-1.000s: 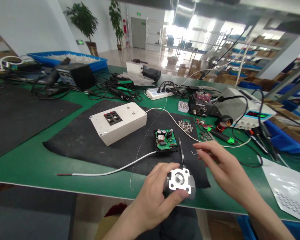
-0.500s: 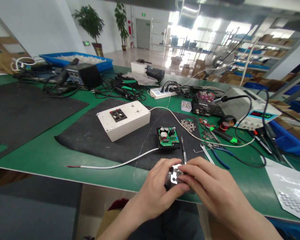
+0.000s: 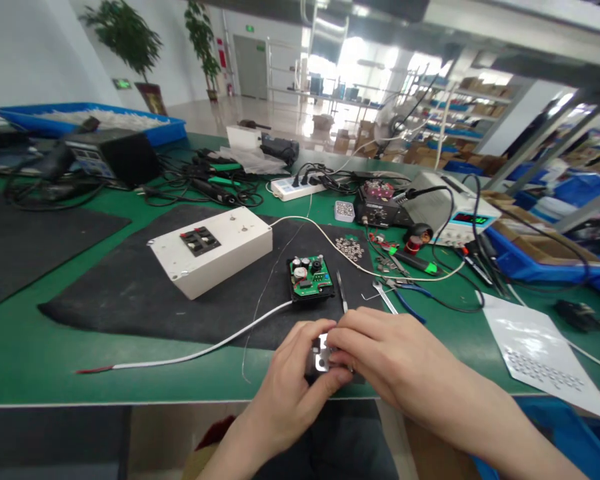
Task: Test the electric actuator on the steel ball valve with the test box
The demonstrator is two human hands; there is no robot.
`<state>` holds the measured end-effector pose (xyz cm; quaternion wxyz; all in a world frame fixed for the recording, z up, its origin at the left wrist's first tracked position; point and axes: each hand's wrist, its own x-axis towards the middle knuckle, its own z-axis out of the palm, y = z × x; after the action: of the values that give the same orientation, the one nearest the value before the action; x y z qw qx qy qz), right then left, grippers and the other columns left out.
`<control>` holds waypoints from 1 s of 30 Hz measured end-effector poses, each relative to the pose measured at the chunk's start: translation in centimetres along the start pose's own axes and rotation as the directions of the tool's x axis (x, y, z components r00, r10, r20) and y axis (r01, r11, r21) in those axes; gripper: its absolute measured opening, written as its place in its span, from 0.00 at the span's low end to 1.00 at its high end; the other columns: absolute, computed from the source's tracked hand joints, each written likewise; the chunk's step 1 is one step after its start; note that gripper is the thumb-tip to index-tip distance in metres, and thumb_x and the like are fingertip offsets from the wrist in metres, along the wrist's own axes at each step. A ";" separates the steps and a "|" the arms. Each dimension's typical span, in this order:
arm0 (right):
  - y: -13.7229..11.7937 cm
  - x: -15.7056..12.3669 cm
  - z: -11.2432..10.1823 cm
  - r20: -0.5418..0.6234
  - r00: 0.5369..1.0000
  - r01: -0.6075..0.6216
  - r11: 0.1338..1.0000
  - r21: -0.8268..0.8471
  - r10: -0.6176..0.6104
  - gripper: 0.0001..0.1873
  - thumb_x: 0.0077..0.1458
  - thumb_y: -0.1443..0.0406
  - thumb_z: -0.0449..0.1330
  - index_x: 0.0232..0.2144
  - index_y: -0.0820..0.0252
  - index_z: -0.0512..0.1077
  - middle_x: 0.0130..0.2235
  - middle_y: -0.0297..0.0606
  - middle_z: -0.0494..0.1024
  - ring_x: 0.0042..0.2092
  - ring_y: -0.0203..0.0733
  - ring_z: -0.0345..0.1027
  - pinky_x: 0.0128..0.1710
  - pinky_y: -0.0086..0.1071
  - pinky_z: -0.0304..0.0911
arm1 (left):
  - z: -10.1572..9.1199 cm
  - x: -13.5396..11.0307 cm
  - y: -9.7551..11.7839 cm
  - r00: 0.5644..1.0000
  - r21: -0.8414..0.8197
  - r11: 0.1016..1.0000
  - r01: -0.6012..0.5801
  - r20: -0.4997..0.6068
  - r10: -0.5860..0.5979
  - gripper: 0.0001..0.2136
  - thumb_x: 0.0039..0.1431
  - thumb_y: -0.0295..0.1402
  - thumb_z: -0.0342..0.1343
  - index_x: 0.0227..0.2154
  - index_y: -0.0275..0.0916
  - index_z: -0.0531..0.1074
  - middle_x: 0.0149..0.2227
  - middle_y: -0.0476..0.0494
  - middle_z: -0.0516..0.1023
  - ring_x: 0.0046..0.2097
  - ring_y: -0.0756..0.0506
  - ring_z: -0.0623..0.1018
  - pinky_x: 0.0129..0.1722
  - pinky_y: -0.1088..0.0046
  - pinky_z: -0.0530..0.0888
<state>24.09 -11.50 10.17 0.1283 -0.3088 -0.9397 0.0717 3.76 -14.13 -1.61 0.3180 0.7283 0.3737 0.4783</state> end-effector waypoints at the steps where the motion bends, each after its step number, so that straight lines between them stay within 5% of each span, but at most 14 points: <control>1: -0.1 0.1 -0.1 0.018 1.000 -0.019 1.000 0.016 0.019 0.05 0.71 0.72 0.66 0.44 0.57 0.79 0.41 0.35 0.81 0.37 0.40 0.71 0.32 0.35 0.58 | 0.0 0.0 0.0 1.000 0.003 1.000 -0.001 -0.005 0.001 0.20 0.75 0.42 0.63 0.65 0.48 0.68 0.58 0.42 0.81 0.58 0.41 0.82 0.59 0.65 0.78; 18: 1.1 0.6 0.2 0.073 0.993 -0.108 0.982 0.153 0.097 0.06 0.73 0.67 0.66 0.41 0.58 0.83 0.41 0.36 0.79 0.39 0.39 0.72 0.38 0.32 0.62 | -0.2 -0.1 -0.5 1.000 0.015 1.000 0.025 -0.003 -0.025 0.20 0.75 0.43 0.63 0.64 0.51 0.69 0.57 0.45 0.81 0.55 0.42 0.83 0.56 0.68 0.80; 26: 1.2 -2.3 4.5 -0.337 0.938 -0.029 0.985 0.168 0.085 0.08 0.75 0.65 0.63 0.51 0.55 0.83 0.46 0.39 0.82 0.44 0.42 0.73 0.41 0.34 0.67 | -0.2 -0.1 -0.4 0.999 -0.003 0.999 0.046 -0.008 -0.046 0.20 0.75 0.44 0.63 0.64 0.50 0.70 0.58 0.44 0.81 0.57 0.42 0.83 0.58 0.68 0.79; 30: 0.8 -2.9 5.7 -0.424 0.904 -0.016 0.996 0.088 0.053 0.13 0.73 0.68 0.63 0.56 0.53 0.80 0.49 0.41 0.83 0.44 0.44 0.74 0.40 0.36 0.70 | -0.3 -0.2 -0.4 0.998 -0.007 0.998 0.066 0.006 -0.066 0.19 0.74 0.45 0.63 0.63 0.51 0.71 0.58 0.45 0.81 0.58 0.42 0.83 0.58 0.68 0.78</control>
<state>25.17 -12.92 3.99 0.3416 -0.3280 -0.8796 0.0435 3.36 -14.07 -1.95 0.3375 0.7159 0.3949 0.4666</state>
